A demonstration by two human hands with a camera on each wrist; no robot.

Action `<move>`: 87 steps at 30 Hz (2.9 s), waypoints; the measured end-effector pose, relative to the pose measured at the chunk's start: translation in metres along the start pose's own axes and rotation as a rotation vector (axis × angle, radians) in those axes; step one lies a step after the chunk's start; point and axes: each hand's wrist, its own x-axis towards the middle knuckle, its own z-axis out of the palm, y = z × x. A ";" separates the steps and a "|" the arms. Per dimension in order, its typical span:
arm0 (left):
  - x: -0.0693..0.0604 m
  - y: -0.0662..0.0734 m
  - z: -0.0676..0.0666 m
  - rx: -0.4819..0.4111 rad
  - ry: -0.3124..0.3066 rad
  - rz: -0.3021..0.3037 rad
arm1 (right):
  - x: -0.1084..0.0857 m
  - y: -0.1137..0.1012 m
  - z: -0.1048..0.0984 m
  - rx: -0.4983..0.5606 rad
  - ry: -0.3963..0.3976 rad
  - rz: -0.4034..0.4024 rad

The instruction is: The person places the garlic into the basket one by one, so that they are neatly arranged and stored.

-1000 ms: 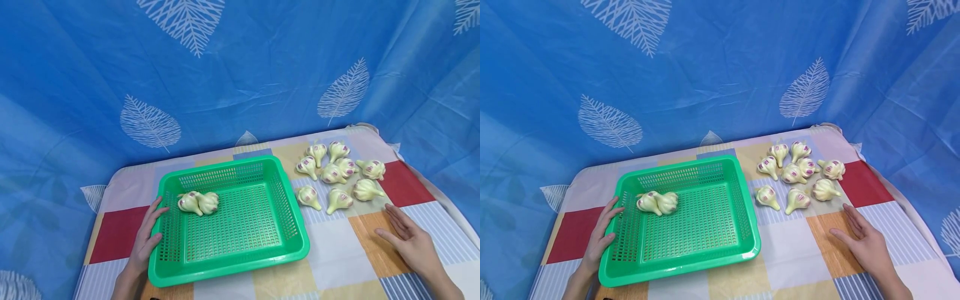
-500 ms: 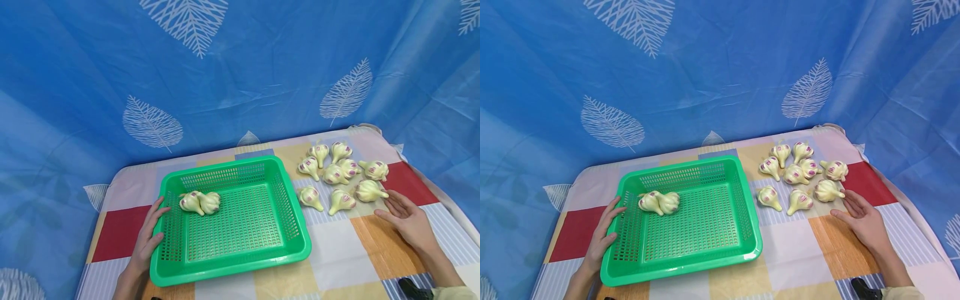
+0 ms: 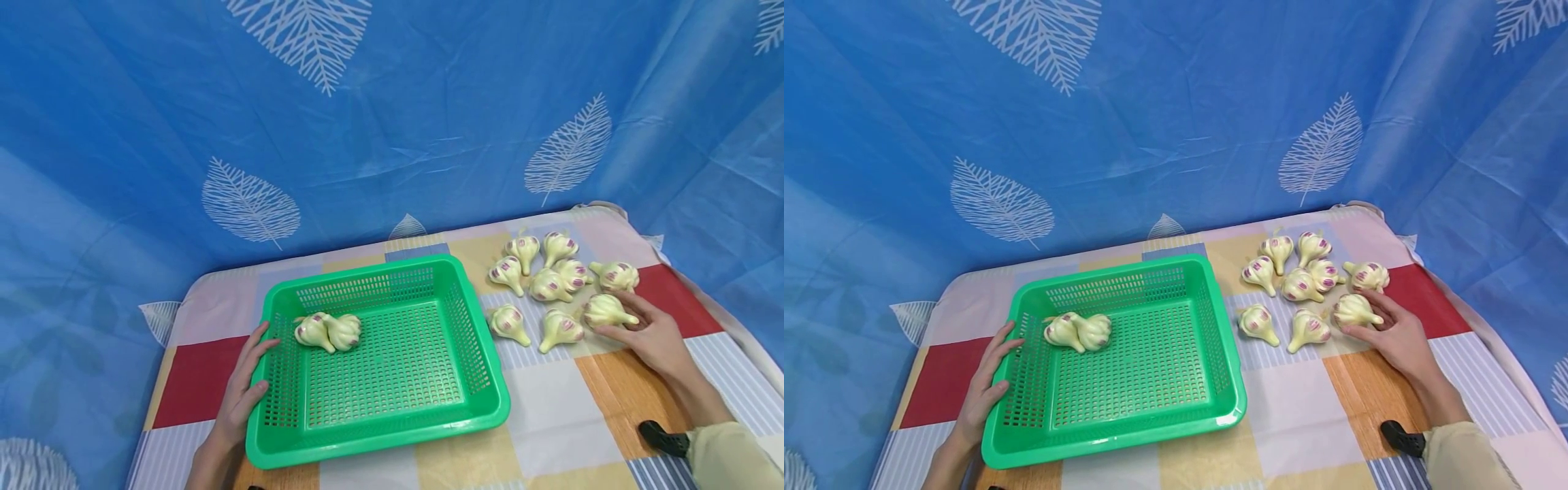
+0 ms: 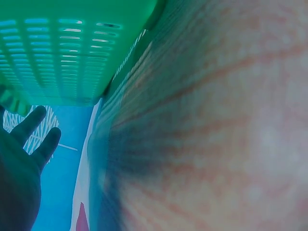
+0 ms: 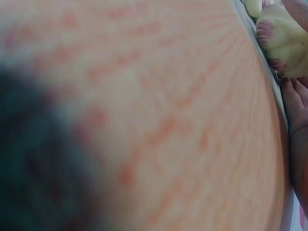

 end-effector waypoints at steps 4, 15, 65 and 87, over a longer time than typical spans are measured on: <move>0.000 0.000 0.000 -0.005 -0.002 -0.006 | 0.001 -0.003 0.003 -0.037 0.015 0.051; -0.001 -0.001 0.000 -0.012 -0.013 -0.004 | 0.003 -0.005 0.002 -0.029 -0.004 0.184; 0.000 -0.005 0.000 0.004 -0.006 0.028 | 0.043 -0.203 0.041 0.186 -0.251 -0.173; -0.002 -0.004 0.000 0.016 -0.004 0.034 | 0.063 -0.281 0.120 0.303 -0.542 -0.298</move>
